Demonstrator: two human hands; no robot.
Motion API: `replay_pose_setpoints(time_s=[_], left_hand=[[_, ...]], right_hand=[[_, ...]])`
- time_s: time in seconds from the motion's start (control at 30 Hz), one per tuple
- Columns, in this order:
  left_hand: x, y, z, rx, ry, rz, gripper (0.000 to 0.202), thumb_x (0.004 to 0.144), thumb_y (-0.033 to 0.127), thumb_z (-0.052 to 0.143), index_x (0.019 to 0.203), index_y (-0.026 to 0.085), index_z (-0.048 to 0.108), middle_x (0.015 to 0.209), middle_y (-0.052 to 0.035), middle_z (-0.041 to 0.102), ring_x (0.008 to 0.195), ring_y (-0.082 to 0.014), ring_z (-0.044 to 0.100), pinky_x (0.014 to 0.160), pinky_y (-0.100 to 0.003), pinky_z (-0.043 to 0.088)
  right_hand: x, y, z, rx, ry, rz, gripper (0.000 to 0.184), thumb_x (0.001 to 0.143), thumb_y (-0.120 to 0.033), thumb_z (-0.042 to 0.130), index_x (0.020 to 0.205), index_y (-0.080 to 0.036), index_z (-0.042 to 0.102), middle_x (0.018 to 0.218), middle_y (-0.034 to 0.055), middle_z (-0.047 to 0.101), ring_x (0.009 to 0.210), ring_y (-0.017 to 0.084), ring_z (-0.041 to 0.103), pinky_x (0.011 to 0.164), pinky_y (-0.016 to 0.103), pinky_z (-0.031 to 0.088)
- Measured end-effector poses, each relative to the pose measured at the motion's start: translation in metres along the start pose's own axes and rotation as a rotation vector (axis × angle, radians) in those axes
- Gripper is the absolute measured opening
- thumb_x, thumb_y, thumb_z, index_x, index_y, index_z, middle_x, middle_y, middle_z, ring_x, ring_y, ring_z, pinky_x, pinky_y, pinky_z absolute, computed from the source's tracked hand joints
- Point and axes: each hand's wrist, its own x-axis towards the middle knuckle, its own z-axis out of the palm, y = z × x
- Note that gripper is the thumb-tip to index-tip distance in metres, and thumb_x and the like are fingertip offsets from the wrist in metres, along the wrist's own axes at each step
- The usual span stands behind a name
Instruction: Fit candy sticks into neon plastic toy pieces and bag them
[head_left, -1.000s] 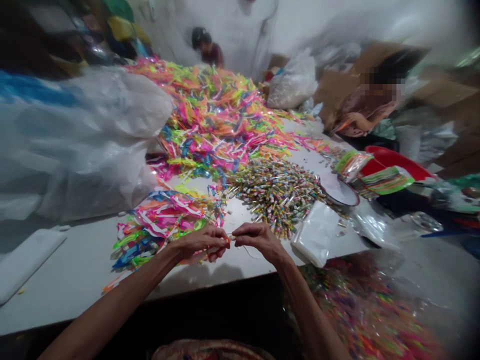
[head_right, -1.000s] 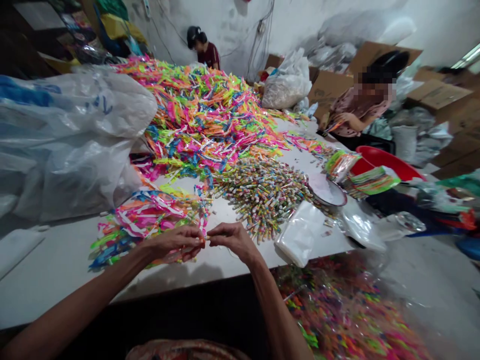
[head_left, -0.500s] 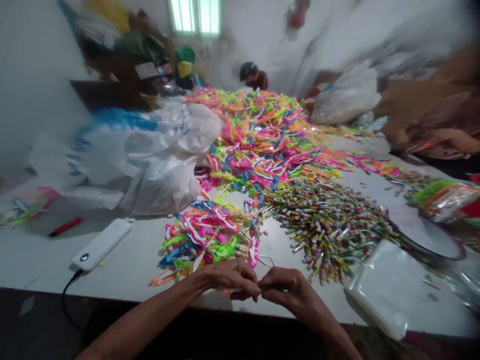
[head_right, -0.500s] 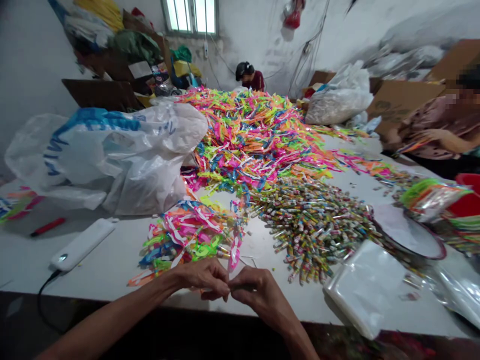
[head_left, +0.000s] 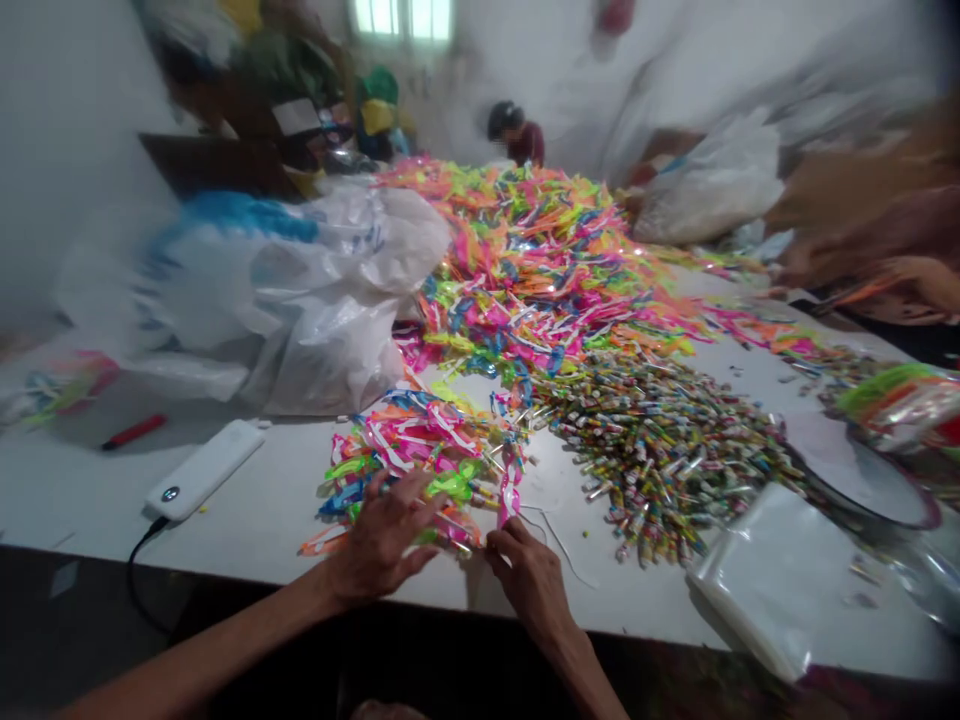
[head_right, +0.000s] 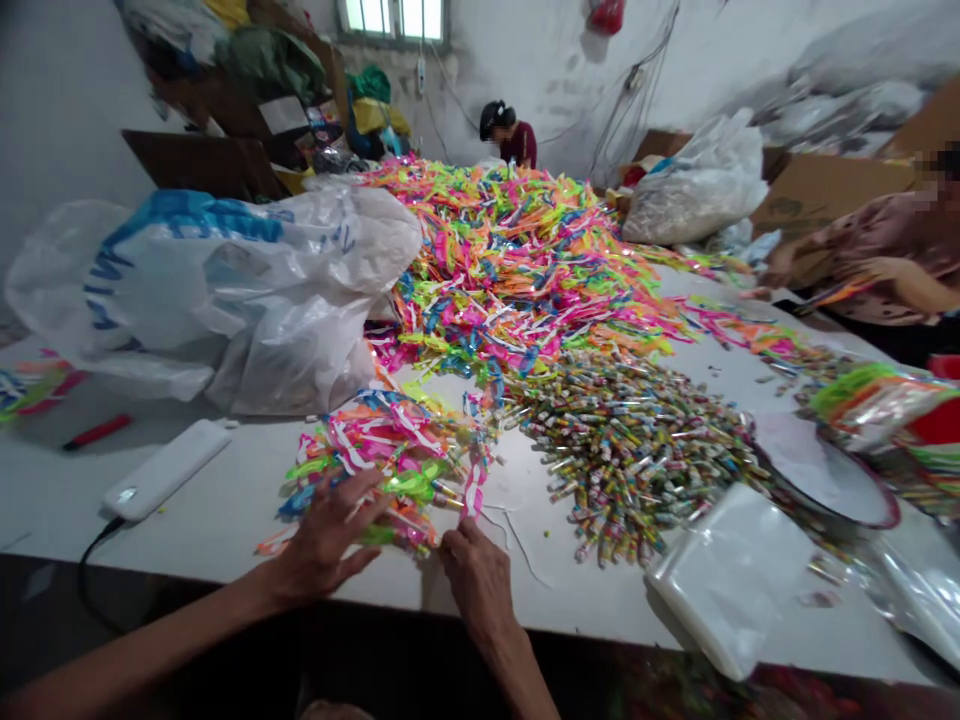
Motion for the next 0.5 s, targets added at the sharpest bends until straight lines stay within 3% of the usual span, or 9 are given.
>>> replay_pose_setpoints(time_s=[0.07, 0.17, 0.23, 0.33, 0.5], left_hand=[[-0.023, -0.024, 0.008, 0.085, 0.04, -0.108, 0.073, 0.081, 0.044, 0.053, 0.142, 0.021, 0.021, 0.146, -0.0202, 0.025, 0.133, -0.0376, 0.023, 0.106, -0.059, 0.011], [-0.044, -0.044, 0.026, 0.111, -0.082, -0.268, 0.086, 0.074, 0.057, 0.056, 0.143, 0.025, 0.016, 0.15, -0.019, 0.011, 0.135, -0.0413, 0.013, 0.103, -0.062, 0.012], [-0.042, -0.046, 0.038, 0.085, -0.157, -0.317, 0.084, 0.073, 0.061, 0.054, 0.142, 0.029, 0.019, 0.151, -0.0165, 0.006, 0.135, -0.0417, 0.011, 0.102, -0.065, 0.01], [-0.015, -0.044, 0.051, 0.06, -0.153, -0.357, 0.075, 0.075, 0.063, 0.05, 0.139, 0.033, 0.026, 0.152, -0.0135, 0.004, 0.136, -0.0405, 0.01, 0.101, -0.067, 0.008], [0.046, -0.053, 0.073, 0.069, -0.049, -0.411, 0.074, 0.074, 0.065, 0.049, 0.137, 0.029, 0.034, 0.152, -0.0109, 0.009, 0.137, -0.0372, 0.008, 0.104, -0.064, 0.009]], right_hand=[[0.005, 0.005, 0.01, -0.019, -0.005, 0.0, 0.015, 0.085, -0.02, 0.051, 0.077, -0.022, 0.063, 0.08, 0.0013, 0.062, 0.068, 0.013, 0.06, 0.056, 0.021, 0.033], [0.018, 0.005, 0.018, -0.071, -0.017, -0.014, 0.018, 0.087, -0.02, 0.047, 0.076, -0.021, 0.061, 0.081, 0.0015, 0.061, 0.071, 0.014, 0.06, 0.056, 0.022, 0.032], [0.03, 0.004, 0.018, -0.103, -0.027, -0.023, 0.018, 0.087, -0.018, 0.045, 0.078, -0.021, 0.061, 0.084, 0.0019, 0.061, 0.072, 0.014, 0.059, 0.056, 0.022, 0.031], [0.051, 0.006, 0.015, -0.156, -0.042, 0.001, 0.016, 0.087, -0.021, 0.045, 0.083, -0.021, 0.061, 0.09, 0.0028, 0.061, 0.073, 0.014, 0.06, 0.053, 0.023, 0.03], [0.086, 0.027, 0.001, -0.221, -0.047, 0.064, 0.02, 0.088, -0.03, 0.045, 0.082, -0.02, 0.061, 0.088, 0.0034, 0.06, 0.071, 0.015, 0.059, 0.051, 0.023, 0.029]])
